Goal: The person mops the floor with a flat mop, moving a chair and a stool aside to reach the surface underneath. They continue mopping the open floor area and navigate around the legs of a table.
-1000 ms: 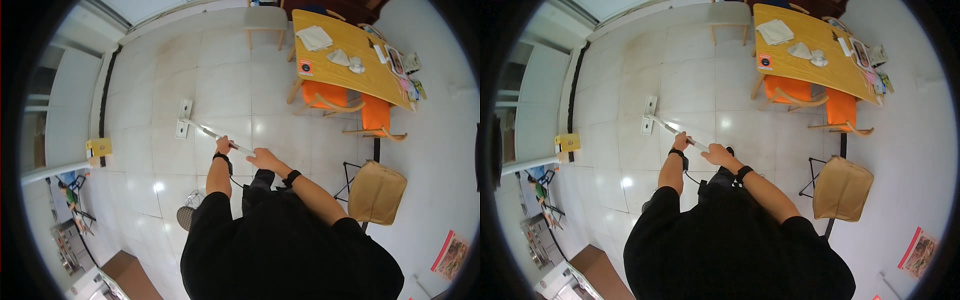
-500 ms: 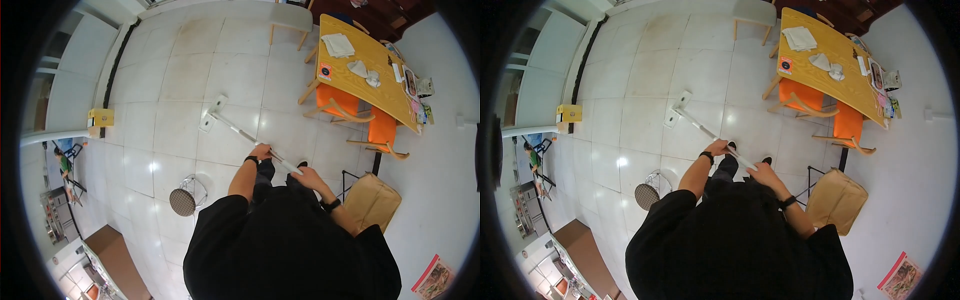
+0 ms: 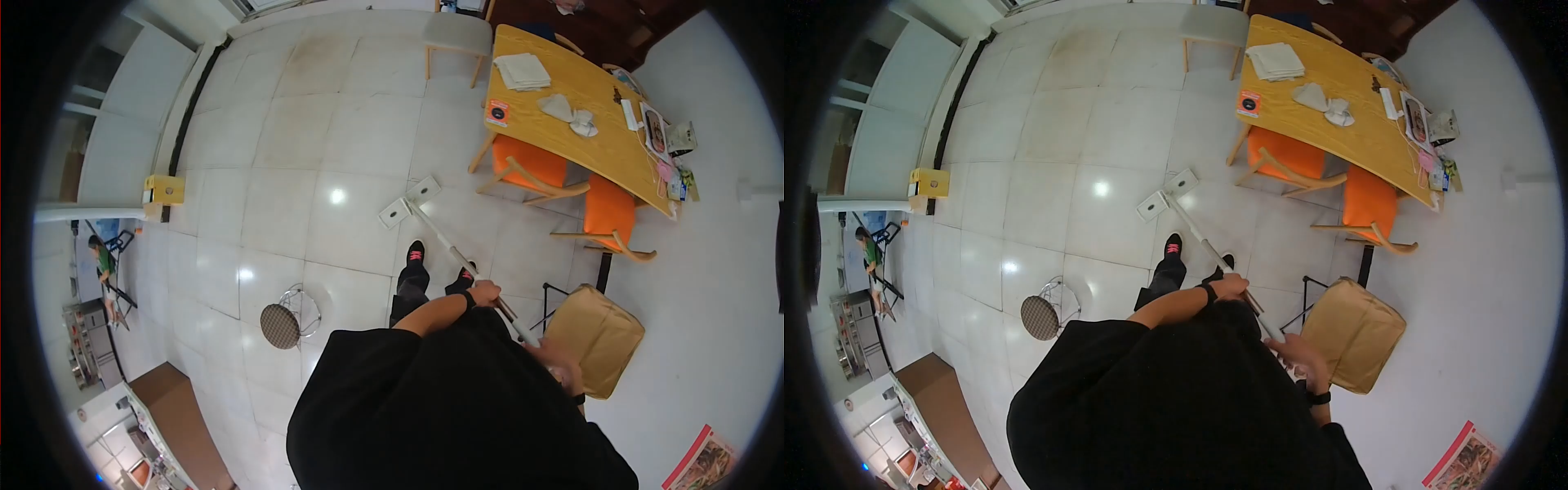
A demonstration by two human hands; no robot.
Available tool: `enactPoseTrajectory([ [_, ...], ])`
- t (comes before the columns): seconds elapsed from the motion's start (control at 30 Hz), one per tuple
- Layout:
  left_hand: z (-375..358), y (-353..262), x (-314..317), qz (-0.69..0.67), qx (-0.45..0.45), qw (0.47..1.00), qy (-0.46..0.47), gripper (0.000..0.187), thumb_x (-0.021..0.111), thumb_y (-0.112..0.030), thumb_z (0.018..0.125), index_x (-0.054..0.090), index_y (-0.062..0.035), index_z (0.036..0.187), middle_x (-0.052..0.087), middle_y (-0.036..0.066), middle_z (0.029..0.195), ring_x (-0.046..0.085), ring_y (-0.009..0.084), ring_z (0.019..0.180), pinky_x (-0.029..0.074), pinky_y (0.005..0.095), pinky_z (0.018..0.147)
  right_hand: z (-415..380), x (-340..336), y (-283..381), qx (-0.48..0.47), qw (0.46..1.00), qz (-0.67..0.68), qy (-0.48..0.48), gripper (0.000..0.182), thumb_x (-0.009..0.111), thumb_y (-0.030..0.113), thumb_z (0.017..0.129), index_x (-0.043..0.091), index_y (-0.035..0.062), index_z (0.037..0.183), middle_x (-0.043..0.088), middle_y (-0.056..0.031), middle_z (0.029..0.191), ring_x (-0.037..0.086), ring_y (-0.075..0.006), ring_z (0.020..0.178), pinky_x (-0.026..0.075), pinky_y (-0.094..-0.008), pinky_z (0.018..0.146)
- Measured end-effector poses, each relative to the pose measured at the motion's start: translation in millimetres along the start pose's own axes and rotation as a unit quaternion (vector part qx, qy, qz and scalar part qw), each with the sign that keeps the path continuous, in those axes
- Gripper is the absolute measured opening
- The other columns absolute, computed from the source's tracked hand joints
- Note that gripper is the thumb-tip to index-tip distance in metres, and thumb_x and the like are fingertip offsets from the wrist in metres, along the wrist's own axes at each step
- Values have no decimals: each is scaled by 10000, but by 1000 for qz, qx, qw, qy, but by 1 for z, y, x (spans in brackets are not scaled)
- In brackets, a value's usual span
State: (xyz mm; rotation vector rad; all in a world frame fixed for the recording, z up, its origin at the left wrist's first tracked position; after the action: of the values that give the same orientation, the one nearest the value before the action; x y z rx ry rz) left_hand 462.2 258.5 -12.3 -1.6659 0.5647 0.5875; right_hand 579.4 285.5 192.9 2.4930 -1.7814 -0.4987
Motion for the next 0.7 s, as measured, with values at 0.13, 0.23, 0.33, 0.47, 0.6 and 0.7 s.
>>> enactPoseTrajectory([
  [0.13,2,46,65,-480,-306,820,-65,310,572,-280,724,529,27,740,565,163,778,572,277,662,458,404,578,32,3,-52,-78,995,56,-26,371,561,353,754,535,-14,708,484,-55,494,475,-151,388,382,-291,374],
  [0.23,-6,50,42,-448,-390,801,-77,285,510,-215,760,498,68,787,536,149,802,544,240,636,463,389,576,37,-12,-43,-111,991,61,-38,319,553,278,726,547,-37,677,504,-81,475,514,-183,405,409,-299,401],
  [0.33,10,87,79,-495,-342,786,-142,276,482,-213,763,491,62,766,526,148,725,537,242,614,458,366,552,38,-32,-23,-109,991,-72,-28,323,537,268,714,556,-52,673,531,-115,505,532,-215,425,434,-314,438],
  [0.47,5,114,64,-533,-413,706,-219,285,489,-194,757,496,91,759,539,172,698,549,275,557,454,389,453,43,-45,-3,-155,985,-65,-47,358,534,291,700,563,-64,673,552,-154,554,560,-245,481,446,-343,483],
  [0.6,-18,102,-13,-490,-427,721,-241,286,493,-184,755,501,102,743,552,179,685,580,289,594,477,378,455,72,-44,25,-243,962,-90,-87,380,530,310,680,569,-66,714,572,-217,657,582,-328,634,449,-385,578],
  [0.7,-19,131,-25,-541,-421,694,-220,254,470,-186,770,461,67,747,518,164,664,565,270,578,494,415,519,82,-45,61,-261,953,-128,-86,438,552,363,678,584,-62,779,574,-235,732,573,-351,738,432,-384,655],
])
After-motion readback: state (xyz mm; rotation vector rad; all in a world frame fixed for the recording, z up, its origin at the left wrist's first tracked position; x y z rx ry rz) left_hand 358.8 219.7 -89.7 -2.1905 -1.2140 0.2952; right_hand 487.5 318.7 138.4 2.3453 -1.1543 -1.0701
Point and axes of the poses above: each hand's wrist, its own z-axis towards the middle knuckle, its own x-axis out of the palm, y = z × x, the point moved 10 cm from there along z, towards the middle knuckle
